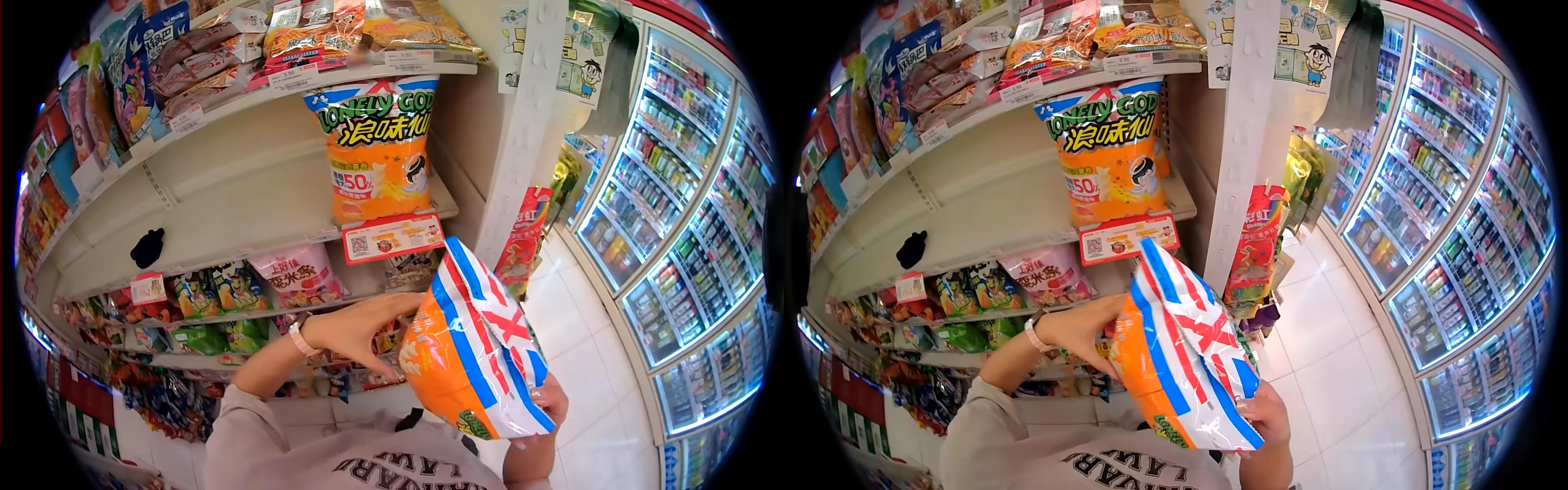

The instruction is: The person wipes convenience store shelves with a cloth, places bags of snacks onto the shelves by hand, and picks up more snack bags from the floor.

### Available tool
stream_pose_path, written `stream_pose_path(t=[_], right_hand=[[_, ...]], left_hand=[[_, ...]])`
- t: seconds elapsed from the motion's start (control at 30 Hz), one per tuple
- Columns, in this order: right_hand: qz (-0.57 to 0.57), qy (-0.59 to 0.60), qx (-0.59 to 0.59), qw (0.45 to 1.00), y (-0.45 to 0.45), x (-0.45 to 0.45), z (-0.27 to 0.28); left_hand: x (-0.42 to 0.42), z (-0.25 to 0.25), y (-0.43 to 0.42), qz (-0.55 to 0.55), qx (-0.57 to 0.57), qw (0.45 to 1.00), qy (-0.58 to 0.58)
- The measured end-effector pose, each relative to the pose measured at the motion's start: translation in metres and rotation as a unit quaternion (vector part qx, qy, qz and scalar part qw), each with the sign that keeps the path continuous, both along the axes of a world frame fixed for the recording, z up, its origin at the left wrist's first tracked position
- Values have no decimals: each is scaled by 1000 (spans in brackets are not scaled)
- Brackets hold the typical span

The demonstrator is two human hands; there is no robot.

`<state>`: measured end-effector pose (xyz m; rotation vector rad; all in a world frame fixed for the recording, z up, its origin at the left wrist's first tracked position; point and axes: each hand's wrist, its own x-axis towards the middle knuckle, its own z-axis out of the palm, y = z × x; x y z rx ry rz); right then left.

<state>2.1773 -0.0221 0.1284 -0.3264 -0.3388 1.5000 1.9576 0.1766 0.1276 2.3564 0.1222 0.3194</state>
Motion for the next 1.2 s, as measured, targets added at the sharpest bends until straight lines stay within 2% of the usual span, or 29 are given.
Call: stream_pose_path(t=[0.03,0.07,0.17,0.2,0.27,0.3,0.33,0.37,0.4,0.47,0.57,0.67,0.77,0.8,0.9,0.93,1.03,1.2], right_hand=[[-65,-52,-33,996,3,-6,9],[-95,-103,-2,990,8,-5,11],[-193,-254,100,942,22,-1,13],[-226,-305,146,914,26,2,12],[-229,-316,242,888,44,-11,40],[-335,-447,238,794,46,-14,28],[-444,-553,203,675,48,-18,15],[-497,-635,203,555,48,-22,4],[-397,-619,171,656,44,-28,-4],[-296,-652,99,691,38,-35,-14],[-344,-610,39,713,42,-45,-12],[-444,-696,54,561,56,-45,4],[-506,-687,58,517,81,-52,23],[-521,-694,67,492,88,-54,28],[-534,-712,61,452,104,-62,47],[-544,-709,60,445,112,-63,50],[-569,-707,50,417,137,-67,44],[-618,-698,49,358,175,-72,30]], left_hand=[[4,-2,0,5,-50,999,13],[9,2,-5,-16,-166,983,-72],[11,-3,-1,39,-271,957,-99],[16,-25,5,59,-276,948,-150],[24,-49,12,66,-373,907,-183],[27,-61,17,68,-419,883,-199],[32,-73,20,88,-426,876,-208],[33,-81,21,83,-419,878,-217],[35,-77,19,77,-410,880,-227],[38,-52,6,64,-414,874,-247],[35,-27,4,79,-353,910,-204],[36,-3,3,140,-215,931,-259],[24,24,4,192,-100,949,-231],[22,28,3,217,-109,934,-263],[9,33,27,327,98,896,-285],[7,33,34,373,152,859,-317],[5,27,58,469,406,743,-250],[4,21,93,443,365,779,-252]])
